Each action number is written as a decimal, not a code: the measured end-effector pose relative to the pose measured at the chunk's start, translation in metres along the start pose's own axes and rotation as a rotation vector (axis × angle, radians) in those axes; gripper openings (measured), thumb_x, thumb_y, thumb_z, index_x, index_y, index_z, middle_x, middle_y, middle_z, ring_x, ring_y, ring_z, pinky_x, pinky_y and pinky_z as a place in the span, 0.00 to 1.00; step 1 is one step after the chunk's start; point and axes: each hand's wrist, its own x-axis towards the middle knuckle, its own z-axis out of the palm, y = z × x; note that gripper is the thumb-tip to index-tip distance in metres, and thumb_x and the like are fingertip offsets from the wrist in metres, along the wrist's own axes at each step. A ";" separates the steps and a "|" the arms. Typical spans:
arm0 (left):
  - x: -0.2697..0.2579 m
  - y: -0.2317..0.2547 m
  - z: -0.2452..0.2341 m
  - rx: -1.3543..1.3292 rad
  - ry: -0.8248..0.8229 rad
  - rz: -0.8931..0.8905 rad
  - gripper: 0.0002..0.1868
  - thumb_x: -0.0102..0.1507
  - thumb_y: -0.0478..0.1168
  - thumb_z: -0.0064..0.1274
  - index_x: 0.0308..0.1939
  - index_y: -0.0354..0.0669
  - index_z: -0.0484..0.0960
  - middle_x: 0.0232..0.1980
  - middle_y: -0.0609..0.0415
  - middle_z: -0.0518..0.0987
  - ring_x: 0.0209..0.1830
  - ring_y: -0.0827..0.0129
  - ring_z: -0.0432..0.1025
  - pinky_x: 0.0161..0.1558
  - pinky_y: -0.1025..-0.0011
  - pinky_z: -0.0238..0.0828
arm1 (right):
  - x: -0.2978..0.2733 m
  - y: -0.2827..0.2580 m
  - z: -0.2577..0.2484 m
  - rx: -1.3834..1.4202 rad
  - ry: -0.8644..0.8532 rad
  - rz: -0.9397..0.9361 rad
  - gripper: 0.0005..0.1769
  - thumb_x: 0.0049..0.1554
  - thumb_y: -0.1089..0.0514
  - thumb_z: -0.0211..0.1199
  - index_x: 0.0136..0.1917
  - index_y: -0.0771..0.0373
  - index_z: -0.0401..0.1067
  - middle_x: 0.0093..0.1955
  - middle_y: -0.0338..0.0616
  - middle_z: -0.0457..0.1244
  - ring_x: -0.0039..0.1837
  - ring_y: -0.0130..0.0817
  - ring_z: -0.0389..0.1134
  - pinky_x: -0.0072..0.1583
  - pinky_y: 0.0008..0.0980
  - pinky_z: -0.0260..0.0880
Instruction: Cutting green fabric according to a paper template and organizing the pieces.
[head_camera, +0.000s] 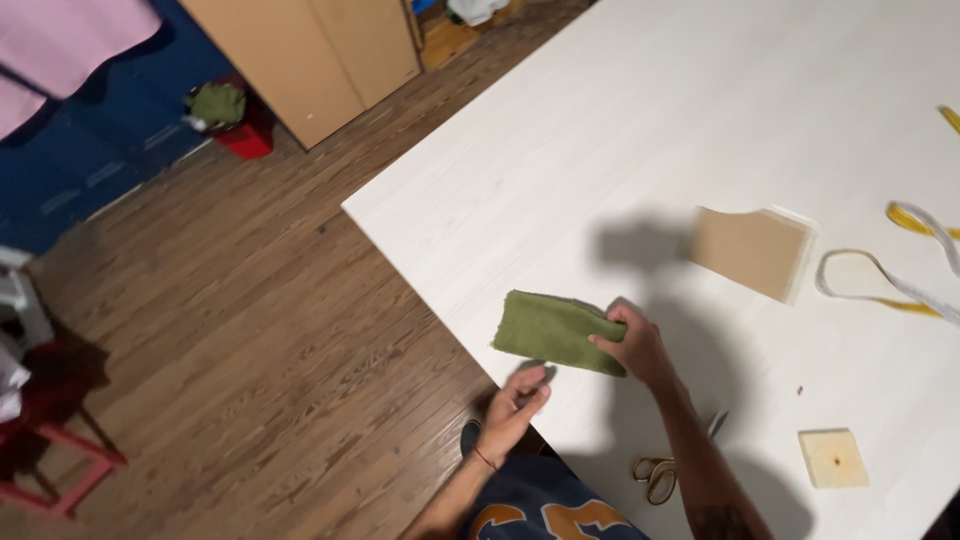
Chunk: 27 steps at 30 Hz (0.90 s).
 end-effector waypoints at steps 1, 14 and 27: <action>-0.005 -0.005 0.007 -0.271 -0.119 0.022 0.29 0.64 0.51 0.59 0.65 0.45 0.75 0.63 0.50 0.78 0.60 0.64 0.73 0.58 0.66 0.76 | -0.007 -0.005 0.003 0.061 0.016 -0.021 0.18 0.48 0.56 0.75 0.46 0.63 0.70 0.42 0.45 0.69 0.44 0.37 0.72 0.47 0.37 0.75; -0.121 0.018 -0.046 -1.427 -0.035 -0.176 0.19 0.71 0.39 0.55 0.62 0.33 0.69 0.50 0.49 0.82 0.49 0.63 0.79 0.51 0.64 0.78 | -0.192 -0.180 0.048 -0.206 -0.038 -0.784 0.21 0.45 0.58 0.74 0.51 0.63 0.72 0.62 0.48 0.68 0.67 0.48 0.68 0.66 0.48 0.66; -0.308 -0.075 -0.239 -1.045 0.070 0.009 0.39 0.59 0.20 0.53 0.73 0.43 0.63 0.66 0.53 0.74 0.65 0.66 0.70 0.62 0.66 0.72 | -0.211 -0.261 0.233 0.712 -0.710 0.147 0.24 0.59 0.50 0.57 0.66 0.60 0.67 0.64 0.42 0.68 0.65 0.40 0.67 0.65 0.44 0.67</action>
